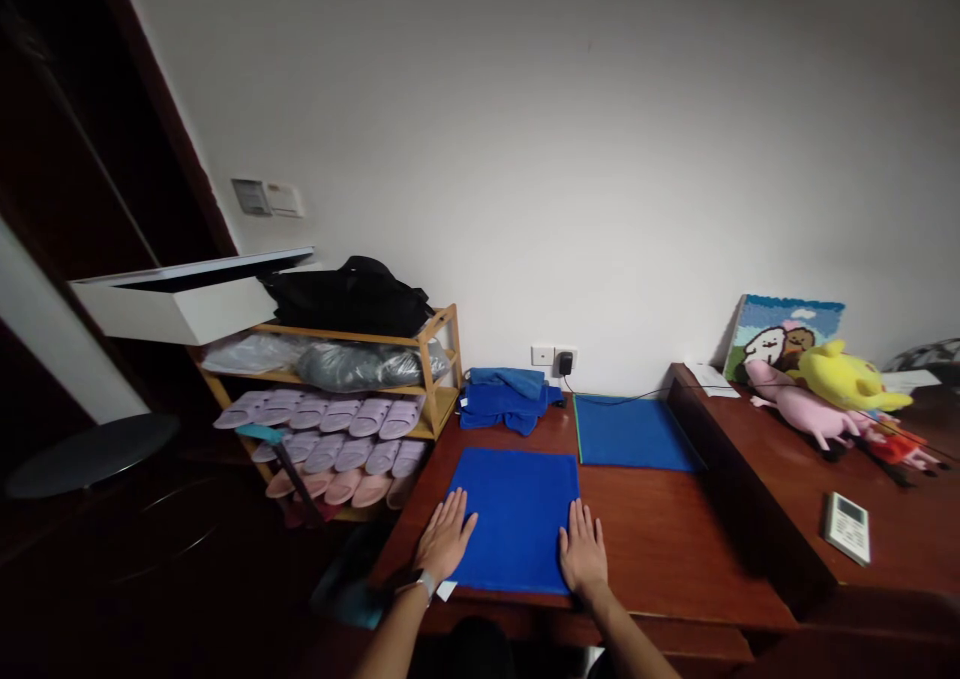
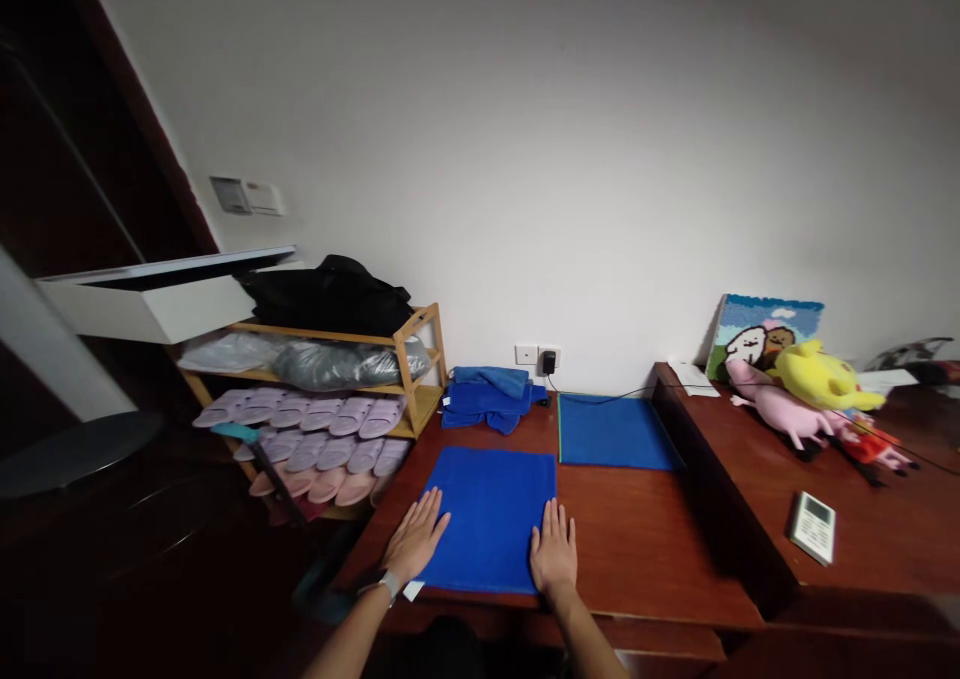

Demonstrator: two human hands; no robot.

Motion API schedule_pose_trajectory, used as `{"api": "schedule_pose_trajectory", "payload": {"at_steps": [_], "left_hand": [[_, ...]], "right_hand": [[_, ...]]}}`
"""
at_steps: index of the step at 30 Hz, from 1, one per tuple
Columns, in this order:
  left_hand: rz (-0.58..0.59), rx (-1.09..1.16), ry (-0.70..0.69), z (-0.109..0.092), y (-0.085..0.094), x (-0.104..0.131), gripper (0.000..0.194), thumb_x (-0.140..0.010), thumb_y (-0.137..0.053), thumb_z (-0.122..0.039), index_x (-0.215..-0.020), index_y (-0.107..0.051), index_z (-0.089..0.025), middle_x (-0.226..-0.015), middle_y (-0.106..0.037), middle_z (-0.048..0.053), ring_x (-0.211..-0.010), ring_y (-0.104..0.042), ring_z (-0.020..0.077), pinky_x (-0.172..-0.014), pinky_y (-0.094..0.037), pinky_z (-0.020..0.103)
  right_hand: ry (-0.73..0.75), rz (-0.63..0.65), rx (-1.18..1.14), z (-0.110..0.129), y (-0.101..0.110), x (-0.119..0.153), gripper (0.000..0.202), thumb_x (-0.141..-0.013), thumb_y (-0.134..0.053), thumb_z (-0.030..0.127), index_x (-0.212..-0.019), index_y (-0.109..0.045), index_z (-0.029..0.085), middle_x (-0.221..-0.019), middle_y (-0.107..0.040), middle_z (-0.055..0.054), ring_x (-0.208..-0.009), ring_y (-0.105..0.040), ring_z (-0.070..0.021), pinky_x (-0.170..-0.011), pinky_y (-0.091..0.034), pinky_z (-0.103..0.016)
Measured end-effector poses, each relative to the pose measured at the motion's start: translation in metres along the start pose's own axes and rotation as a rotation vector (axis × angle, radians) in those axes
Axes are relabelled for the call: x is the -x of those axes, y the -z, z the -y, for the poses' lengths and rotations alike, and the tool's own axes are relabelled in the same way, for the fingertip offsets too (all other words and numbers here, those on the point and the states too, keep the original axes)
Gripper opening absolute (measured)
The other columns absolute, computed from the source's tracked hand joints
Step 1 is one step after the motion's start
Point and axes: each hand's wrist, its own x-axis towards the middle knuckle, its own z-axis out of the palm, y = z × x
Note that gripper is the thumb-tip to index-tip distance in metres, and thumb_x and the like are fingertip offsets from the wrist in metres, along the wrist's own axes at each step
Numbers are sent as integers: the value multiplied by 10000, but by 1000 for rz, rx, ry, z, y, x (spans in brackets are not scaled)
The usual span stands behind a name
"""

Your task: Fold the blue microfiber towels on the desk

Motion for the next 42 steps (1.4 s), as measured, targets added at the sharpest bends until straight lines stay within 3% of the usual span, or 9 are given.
{"api": "schedule_pose_trajectory", "payload": {"at_steps": [5, 11, 17, 20, 26, 29, 31, 33, 42], "left_hand": [[-51, 0, 5, 5, -8, 2, 799, -1006, -225, -646, -1600, -304, -118, -1667, -317, 131, -1556, -265, 259, -1266, -244, 469], [-67, -10, -14, 10, -16, 2, 771, -1003, -263, -638, -1602, -311, -157, -1666, -319, 107, -1547, -282, 264, -1266, -263, 486], [-98, -30, 2, 13, -12, -1, 763, -1013, -268, -622, -1624, -241, -166, -1663, -330, 104, -1544, -286, 279, -1262, -280, 508], [-133, 3, -57, -25, -10, -18, 720, -1036, -250, -569, -1636, -179, -178, -1671, -315, 100, -1548, -278, 277, -1267, -265, 514], [22, 130, -386, -156, -33, -59, 680, -1053, -232, -529, -1633, -190, -175, -1684, -283, 97, -1562, -245, 241, -1281, -248, 462], [39, 138, -392, -183, -49, -67, 677, -1055, -209, -516, -1639, -148, -177, -1684, -277, 104, -1566, -232, 241, -1283, -236, 477], [34, 126, -376, -176, -53, -68, 675, -1054, -202, -516, -1641, -129, -192, -1686, -273, 99, -1567, -227, 245, -1281, -228, 492], [32, 108, -339, -153, -51, -68, 679, -1051, -199, -531, -1640, -141, -198, -1687, -272, 95, -1567, -227, 250, -1279, -220, 500], [19, 6, -24, -9, -15, -74, 777, -1016, -201, -633, -1613, -270, -141, -1668, -304, 131, -1552, -274, 274, -1263, -230, 510]], "right_hand": [[-33, 25, -10, 2, 6, -8, 663, -1040, -144, 458, -1622, -197, 143, -1696, -176, -57, -1577, -132, -235, -1277, -76, -500], [6, -1, -31, 4, 24, -45, 642, -1044, -150, 430, -1623, -198, 156, -1696, -180, -34, -1577, -128, -203, -1280, -83, -443], [41, 29, -53, -3, 17, -57, 671, -1035, -149, 453, -1621, -169, 125, -1699, -143, -18, -1581, -96, -194, -1285, -53, -409], [33, 26, -58, -4, 13, -56, 669, -1034, -149, 450, -1622, -156, 130, -1699, -135, -11, -1582, -89, -194, -1286, -41, -411], [50, 13, -26, -8, 3, -60, 641, -1024, -178, 388, -1620, -190, 150, -1698, -145, -13, -1583, -83, -200, -1281, -34, -421], [60, 0, -4, -10, -4, -62, 633, -1007, -196, 325, -1618, -213, 162, -1698, -158, -21, -1582, -90, -200, -1279, -39, -424], [62, -19, -9, -11, -7, -63, 634, -1015, -189, 353, -1618, -216, 159, -1697, -164, -29, -1581, -103, -205, -1280, -49, -430], [59, -32, -22, -11, -8, -63, 645, -1027, -171, 404, -1619, -210, 152, -1696, -169, -34, -1580, -111, -209, -1281, -58, -435], [34, -20, -34, -8, -3, -62, 650, -1035, -152, 430, -1621, -198, 154, -1694, -177, -15, -1578, -119, -197, -1285, -58, -424]]}}
